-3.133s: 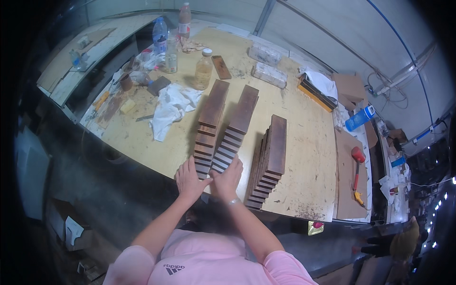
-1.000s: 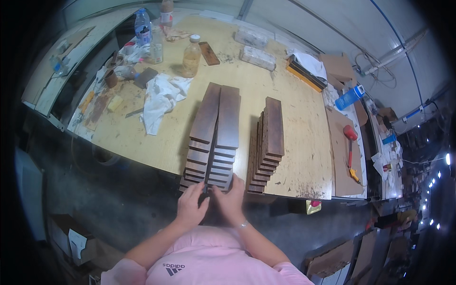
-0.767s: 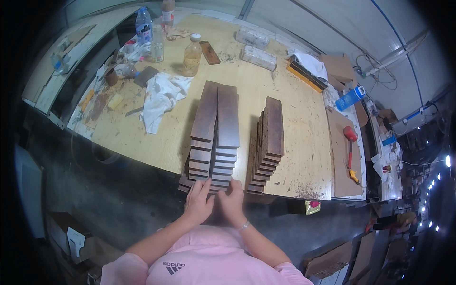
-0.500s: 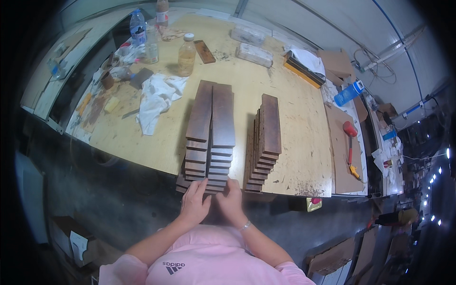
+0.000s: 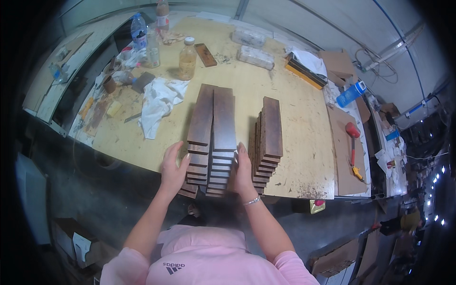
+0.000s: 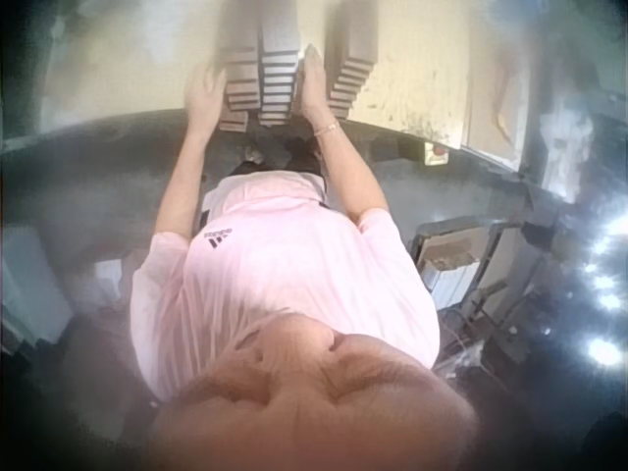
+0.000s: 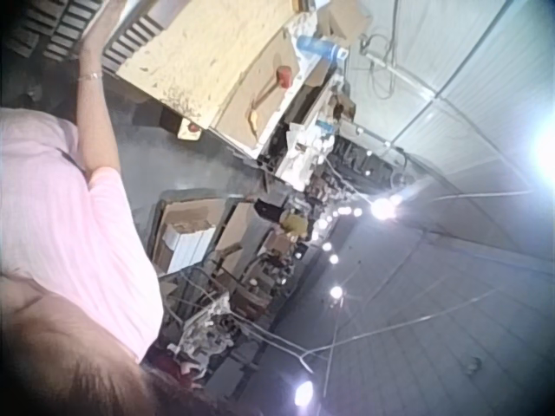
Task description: The person picks up several wooden panels from a floor pallet, carries them to a workbench, and stacks them into organized piles by hand, carefully aligning the edges.
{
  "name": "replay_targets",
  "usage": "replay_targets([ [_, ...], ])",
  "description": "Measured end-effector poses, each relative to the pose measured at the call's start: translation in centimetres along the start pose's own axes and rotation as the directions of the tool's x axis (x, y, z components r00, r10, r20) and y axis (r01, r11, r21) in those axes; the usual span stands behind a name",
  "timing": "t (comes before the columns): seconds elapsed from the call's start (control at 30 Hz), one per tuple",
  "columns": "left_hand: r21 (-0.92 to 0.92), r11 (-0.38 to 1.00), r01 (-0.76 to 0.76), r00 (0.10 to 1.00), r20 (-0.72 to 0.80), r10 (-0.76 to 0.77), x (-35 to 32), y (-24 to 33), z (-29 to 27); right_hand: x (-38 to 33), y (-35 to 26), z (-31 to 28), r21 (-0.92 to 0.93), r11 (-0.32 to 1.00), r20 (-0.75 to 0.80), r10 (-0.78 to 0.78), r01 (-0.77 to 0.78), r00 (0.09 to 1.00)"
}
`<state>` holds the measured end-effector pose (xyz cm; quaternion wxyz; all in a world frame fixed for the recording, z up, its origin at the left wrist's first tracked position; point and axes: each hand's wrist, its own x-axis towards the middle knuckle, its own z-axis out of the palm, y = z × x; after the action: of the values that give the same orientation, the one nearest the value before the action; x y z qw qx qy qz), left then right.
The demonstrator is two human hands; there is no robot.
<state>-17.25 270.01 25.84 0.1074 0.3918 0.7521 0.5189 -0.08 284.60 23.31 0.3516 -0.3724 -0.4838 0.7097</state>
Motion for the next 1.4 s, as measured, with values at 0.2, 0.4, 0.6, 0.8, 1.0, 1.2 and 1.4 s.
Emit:
replay_targets([
  [0.2,-0.22,0.962,0.159,0.987,0.067,-0.148,3.6,-1.6,1.6,2.8,-2.8,1.8,-0.15,0.988,0.094,-0.014,0.028,0.995],
  [0.4,-0.361,0.895,0.26,0.96,0.193,-0.201,8.4,-0.3,3.3,3.2,-3.7,3.4,-0.245,0.963,0.164,-0.074,0.113,0.984],
  [0.6,-0.32,0.927,0.195,0.969,0.208,-0.133,8.5,-1.1,5.1,3.1,-2.7,3.9,-0.217,0.956,0.146,-0.166,0.195,0.975],
  [0.8,-0.303,0.934,0.188,0.973,0.188,-0.135,8.6,-1.0,5.2,3.2,-2.4,3.8,-0.147,0.978,0.137,-0.127,0.147,0.982],
  [1.0,-0.257,0.953,0.16,0.977,0.178,-0.116,8.4,-0.7,4.8,2.3,-3.8,4.9,-0.197,0.964,0.113,-0.158,0.178,0.981],
  [1.2,-0.249,0.959,0.137,0.981,0.17,-0.097,8.4,-0.8,4.8,2.9,-2.5,4.4,-0.148,0.964,0.102,-0.208,0.221,0.973],
  [1.4,-0.446,0.865,0.231,0.972,0.132,-0.192,8.1,-1.5,4.6,2.8,-3.1,4.5,-0.126,0.975,0.098,-0.169,0.181,0.981],
])
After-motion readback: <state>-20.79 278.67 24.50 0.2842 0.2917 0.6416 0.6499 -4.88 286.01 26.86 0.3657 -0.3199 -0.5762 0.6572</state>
